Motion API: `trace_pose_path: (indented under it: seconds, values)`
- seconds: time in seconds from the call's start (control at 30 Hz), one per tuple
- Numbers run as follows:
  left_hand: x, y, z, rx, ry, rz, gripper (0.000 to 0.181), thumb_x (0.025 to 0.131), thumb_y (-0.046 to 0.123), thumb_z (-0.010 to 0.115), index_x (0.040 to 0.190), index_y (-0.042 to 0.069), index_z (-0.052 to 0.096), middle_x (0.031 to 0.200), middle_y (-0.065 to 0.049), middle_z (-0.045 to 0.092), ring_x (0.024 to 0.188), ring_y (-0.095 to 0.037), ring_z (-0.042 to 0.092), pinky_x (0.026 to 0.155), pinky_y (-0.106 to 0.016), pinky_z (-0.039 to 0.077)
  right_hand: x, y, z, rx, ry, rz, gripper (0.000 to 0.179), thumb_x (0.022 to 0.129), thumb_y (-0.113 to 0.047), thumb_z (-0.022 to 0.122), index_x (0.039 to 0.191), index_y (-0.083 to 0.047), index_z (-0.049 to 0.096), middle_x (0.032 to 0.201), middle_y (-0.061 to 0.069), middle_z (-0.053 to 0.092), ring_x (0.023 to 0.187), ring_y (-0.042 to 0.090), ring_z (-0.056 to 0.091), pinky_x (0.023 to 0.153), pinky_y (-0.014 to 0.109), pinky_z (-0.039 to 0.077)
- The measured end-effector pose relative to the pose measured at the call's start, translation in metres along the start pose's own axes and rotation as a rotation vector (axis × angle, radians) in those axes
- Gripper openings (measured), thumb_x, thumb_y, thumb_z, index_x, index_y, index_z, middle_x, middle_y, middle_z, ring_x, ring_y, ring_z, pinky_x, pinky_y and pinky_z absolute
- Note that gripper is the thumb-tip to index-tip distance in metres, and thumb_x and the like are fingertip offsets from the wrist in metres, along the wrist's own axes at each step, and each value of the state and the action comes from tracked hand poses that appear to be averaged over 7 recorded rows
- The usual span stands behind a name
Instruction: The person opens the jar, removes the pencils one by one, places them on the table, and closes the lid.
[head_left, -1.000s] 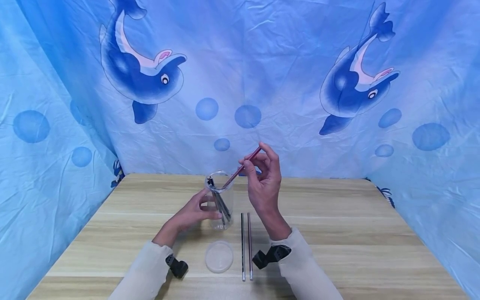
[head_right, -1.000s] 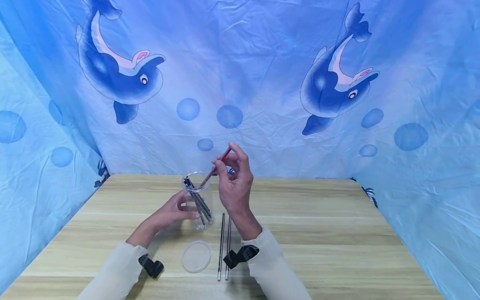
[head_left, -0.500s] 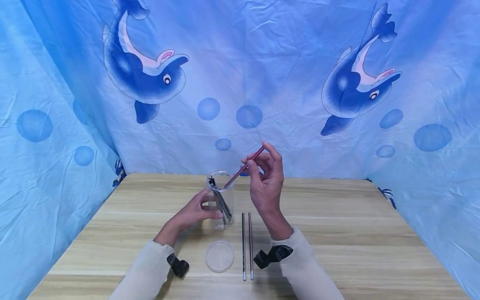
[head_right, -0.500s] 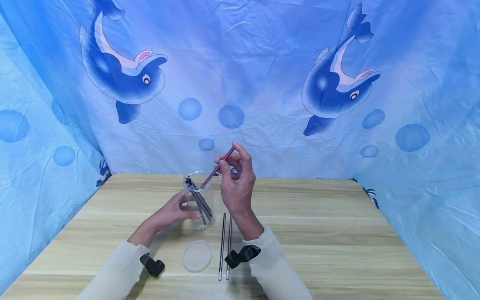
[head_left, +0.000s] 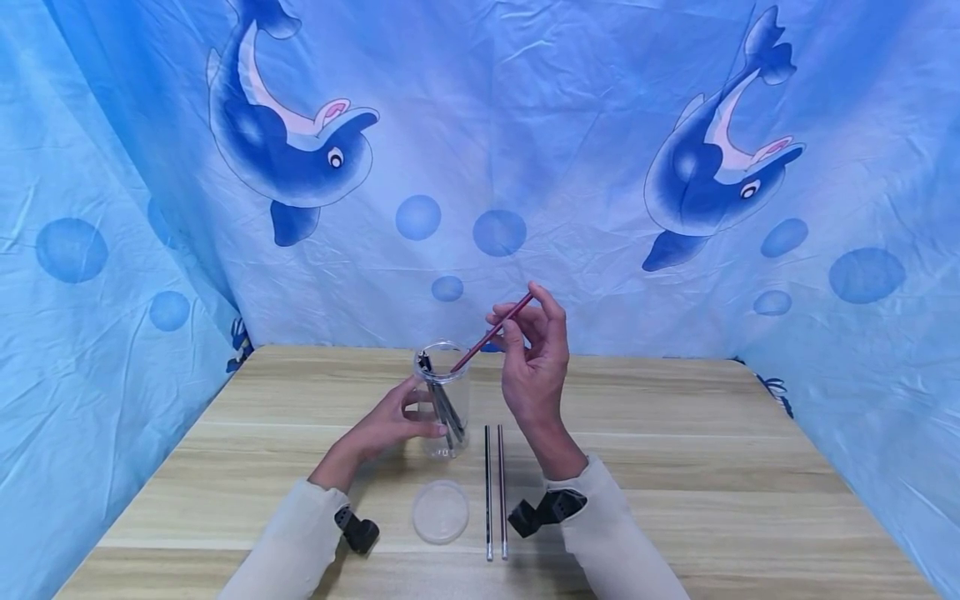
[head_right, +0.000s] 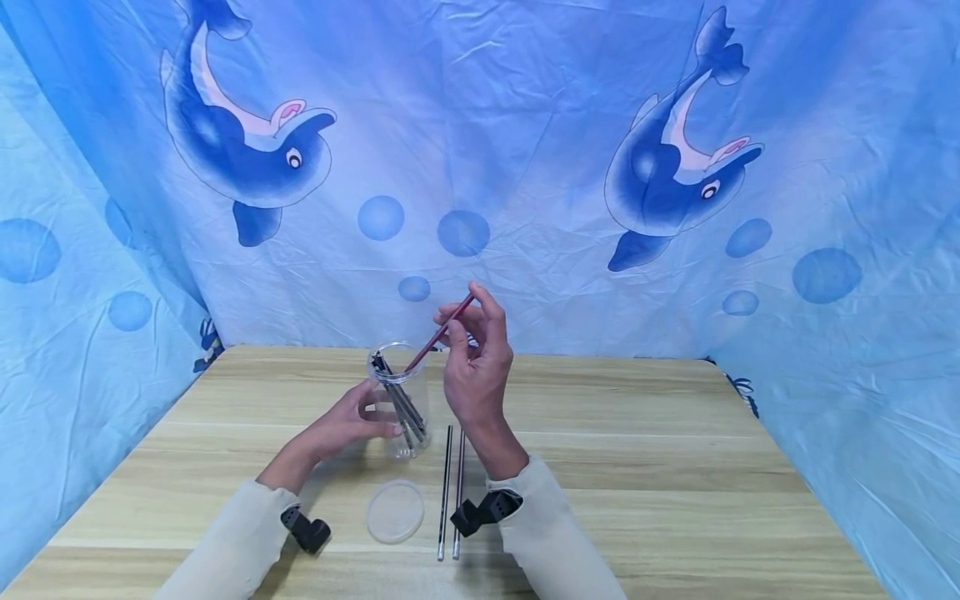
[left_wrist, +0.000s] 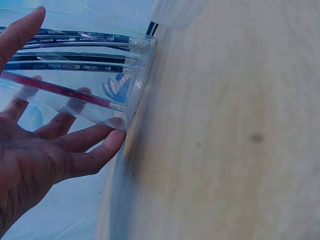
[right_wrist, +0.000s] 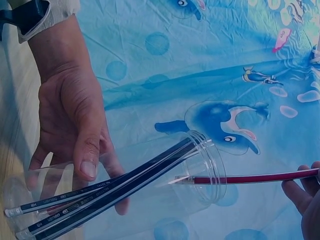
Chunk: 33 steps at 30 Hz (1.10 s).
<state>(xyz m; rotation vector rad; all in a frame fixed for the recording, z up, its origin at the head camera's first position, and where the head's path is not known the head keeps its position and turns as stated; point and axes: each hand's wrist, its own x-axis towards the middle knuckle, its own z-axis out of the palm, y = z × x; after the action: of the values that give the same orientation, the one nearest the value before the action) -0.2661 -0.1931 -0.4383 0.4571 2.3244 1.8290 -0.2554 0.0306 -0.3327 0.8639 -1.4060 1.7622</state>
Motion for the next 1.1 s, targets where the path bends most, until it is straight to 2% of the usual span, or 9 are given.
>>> trace_pose_path:
  seconds: [0.5, 0.73, 0.87, 0.97, 1.1]
  values:
    - [0.0, 0.001, 0.0, 0.0, 0.01, -0.003, 0.095, 0.078, 0.015, 0.086, 0.155, 0.024, 0.031, 0.138, -0.022, 0.052, 0.127, -0.04, 0.051, 0.106, -0.058, 0.04, 0.003, 0.002, -0.002, -0.005, 0.071, -0.028, 0.047, 0.1, 0.007, 0.051, 0.144, -0.001, 0.038, 0.109, 0.02, 0.065, 0.092, 0.044, 0.067, 0.077, 0.042, 0.06]
    - [0.0, 0.0, -0.001, -0.011, -0.006, 0.006, 0.096, 0.079, 0.014, 0.085, 0.156, 0.024, 0.029, 0.138, -0.024, 0.051, 0.126, -0.042, 0.052, 0.106, -0.06, 0.039, 0.005, 0.002, -0.004, -0.028, 0.109, -0.038, 0.047, 0.1, 0.005, 0.051, 0.144, -0.005, 0.038, 0.109, 0.02, 0.065, 0.093, 0.037, 0.069, 0.078, 0.041, 0.06]
    - [0.0, 0.001, -0.001, -0.005, 0.0, 0.001, 0.096, 0.079, 0.016, 0.085, 0.156, 0.025, 0.029, 0.138, -0.023, 0.051, 0.125, -0.041, 0.053, 0.106, -0.06, 0.038, 0.007, 0.0, -0.006, -0.035, 0.119, -0.045, 0.048, 0.101, 0.004, 0.051, 0.145, -0.005, 0.037, 0.109, 0.019, 0.065, 0.094, 0.038, 0.069, 0.078, 0.041, 0.06]
    - [0.001, 0.0, -0.001, -0.003, 0.001, 0.0, 0.096, 0.079, 0.015, 0.085, 0.156, 0.025, 0.029, 0.139, -0.024, 0.051, 0.124, -0.041, 0.054, 0.107, -0.06, 0.038, 0.01, -0.002, -0.008, -0.025, 0.131, -0.059, 0.048, 0.101, 0.005, 0.051, 0.145, -0.004, 0.036, 0.11, 0.02, 0.065, 0.094, 0.039, 0.069, 0.079, 0.042, 0.059]
    - [0.001, -0.001, 0.0, -0.017, -0.005, 0.002, 0.097, 0.079, 0.014, 0.085, 0.157, 0.024, 0.028, 0.139, -0.025, 0.05, 0.124, -0.042, 0.054, 0.106, -0.06, 0.038, 0.013, -0.005, -0.013, -0.011, 0.151, -0.074, 0.048, 0.1, 0.006, 0.051, 0.145, -0.001, 0.035, 0.11, 0.021, 0.064, 0.095, 0.033, 0.07, 0.079, 0.042, 0.059]
